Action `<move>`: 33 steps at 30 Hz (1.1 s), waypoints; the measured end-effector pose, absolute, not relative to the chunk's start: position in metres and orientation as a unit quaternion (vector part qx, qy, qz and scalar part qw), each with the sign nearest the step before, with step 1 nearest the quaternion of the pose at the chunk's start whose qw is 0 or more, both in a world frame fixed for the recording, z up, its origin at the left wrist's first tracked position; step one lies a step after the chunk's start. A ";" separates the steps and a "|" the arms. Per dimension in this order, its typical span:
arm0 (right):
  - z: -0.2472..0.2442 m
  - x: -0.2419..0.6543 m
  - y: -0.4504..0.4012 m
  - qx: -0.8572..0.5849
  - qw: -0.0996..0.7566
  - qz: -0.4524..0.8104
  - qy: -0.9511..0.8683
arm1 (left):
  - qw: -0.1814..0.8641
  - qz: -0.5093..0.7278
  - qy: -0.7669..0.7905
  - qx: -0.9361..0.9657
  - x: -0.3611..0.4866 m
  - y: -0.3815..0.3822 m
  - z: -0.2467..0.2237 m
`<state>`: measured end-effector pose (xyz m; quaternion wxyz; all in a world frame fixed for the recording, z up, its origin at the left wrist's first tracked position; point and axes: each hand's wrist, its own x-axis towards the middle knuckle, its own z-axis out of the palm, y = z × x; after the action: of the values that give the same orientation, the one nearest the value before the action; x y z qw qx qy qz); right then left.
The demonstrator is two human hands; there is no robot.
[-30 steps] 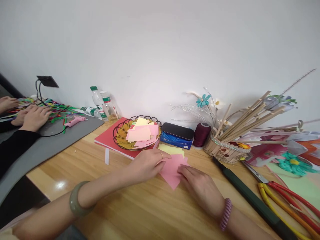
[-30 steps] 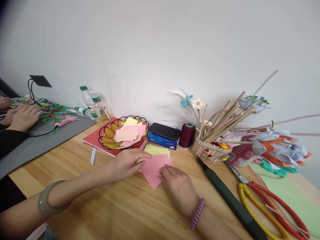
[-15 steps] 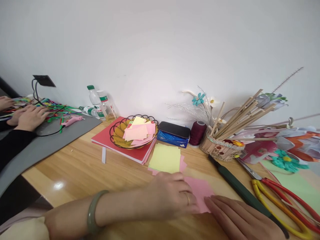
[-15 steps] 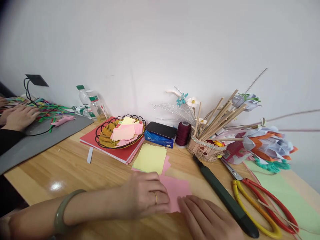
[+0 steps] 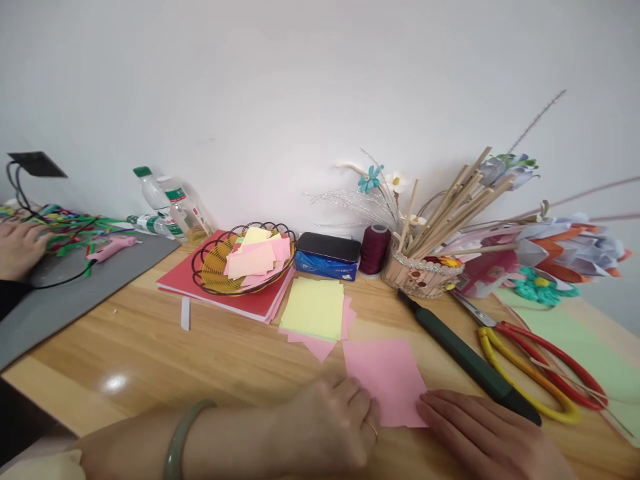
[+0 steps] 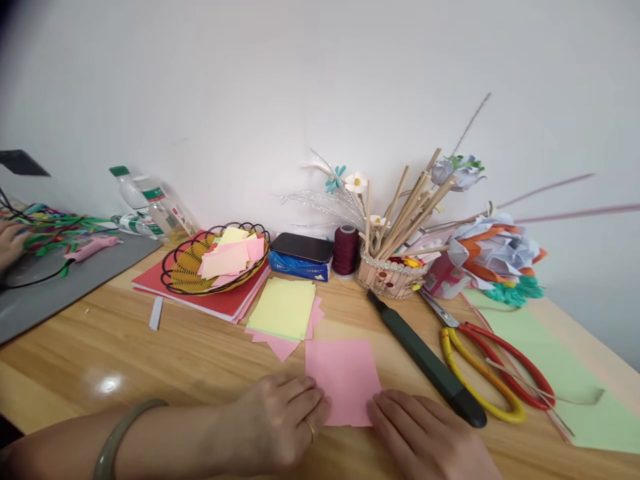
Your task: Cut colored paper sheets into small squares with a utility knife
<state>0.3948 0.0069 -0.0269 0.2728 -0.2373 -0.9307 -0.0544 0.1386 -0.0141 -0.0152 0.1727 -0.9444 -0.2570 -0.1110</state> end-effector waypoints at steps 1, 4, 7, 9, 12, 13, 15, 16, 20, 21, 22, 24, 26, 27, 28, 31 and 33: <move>-0.026 0.397 0.007 -0.236 0.268 -0.051 -0.933 | 0.172 -0.113 -0.254 -0.945 0.139 -0.015 -0.017; -0.018 0.401 0.006 -0.244 0.267 -0.026 -0.932 | 0.148 -0.130 -0.251 -0.948 0.140 -0.016 -0.023; -0.009 0.397 0.007 -0.288 0.258 0.054 -0.921 | 0.080 -0.172 -0.284 -0.940 0.141 -0.013 -0.024; -0.005 0.391 0.008 -0.356 0.242 0.145 -0.891 | -0.009 -0.212 -0.332 -0.919 0.141 -0.010 -0.020; -0.004 0.382 0.009 -0.467 0.235 0.288 -0.802 | -0.195 -0.243 -0.444 -0.840 0.141 -0.005 -0.013; -0.006 0.379 0.009 -0.490 0.242 0.314 -0.776 | -0.252 -0.246 -0.480 -0.803 0.141 -0.003 -0.012; -0.010 0.374 0.010 -0.519 0.269 0.317 -0.747 | -0.335 -0.257 -0.531 -0.734 0.140 -0.002 -0.013; -0.012 0.372 0.011 -0.528 0.281 0.303 -0.742 | -0.357 -0.271 -0.543 -0.710 0.140 -0.002 -0.015; -0.019 0.368 0.009 -0.536 0.287 0.220 -0.763 | -0.373 -0.319 -0.542 -0.683 0.138 -0.004 -0.023; -0.019 0.367 0.008 -0.527 0.279 0.205 -0.776 | -0.370 -0.321 -0.538 -0.686 0.138 -0.005 -0.024; -0.020 0.367 0.008 -0.515 0.270 0.195 -0.790 | -0.365 -0.319 -0.535 -0.691 0.137 -0.006 -0.023; -0.020 0.367 0.007 -0.494 0.261 0.184 -0.809 | -0.345 -0.316 -0.532 -0.706 0.137 -0.007 -0.022; -0.019 0.367 0.006 -0.483 0.266 0.165 -0.818 | -0.309 -0.313 -0.517 -0.734 0.136 -0.007 -0.021; -0.019 0.367 0.006 -0.479 0.269 0.153 -0.822 | -0.286 -0.312 -0.505 -0.752 0.136 -0.007 -0.022; -0.019 0.367 0.006 -0.472 0.274 0.140 -0.826 | -0.260 -0.314 -0.492 -0.770 0.136 -0.008 -0.022; -0.023 0.370 0.004 -0.441 0.278 0.094 -0.848 | -0.184 -0.323 -0.466 -0.803 0.135 -0.011 -0.025; -0.027 0.374 0.002 -0.425 0.272 0.067 -0.861 | -0.150 -0.321 -0.460 -0.814 0.136 -0.013 -0.025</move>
<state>0.3735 0.0022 -0.0270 0.2717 -0.4249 -0.8609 0.0674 0.1356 -0.0127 -0.0253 -0.1505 -0.8139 -0.4600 -0.3213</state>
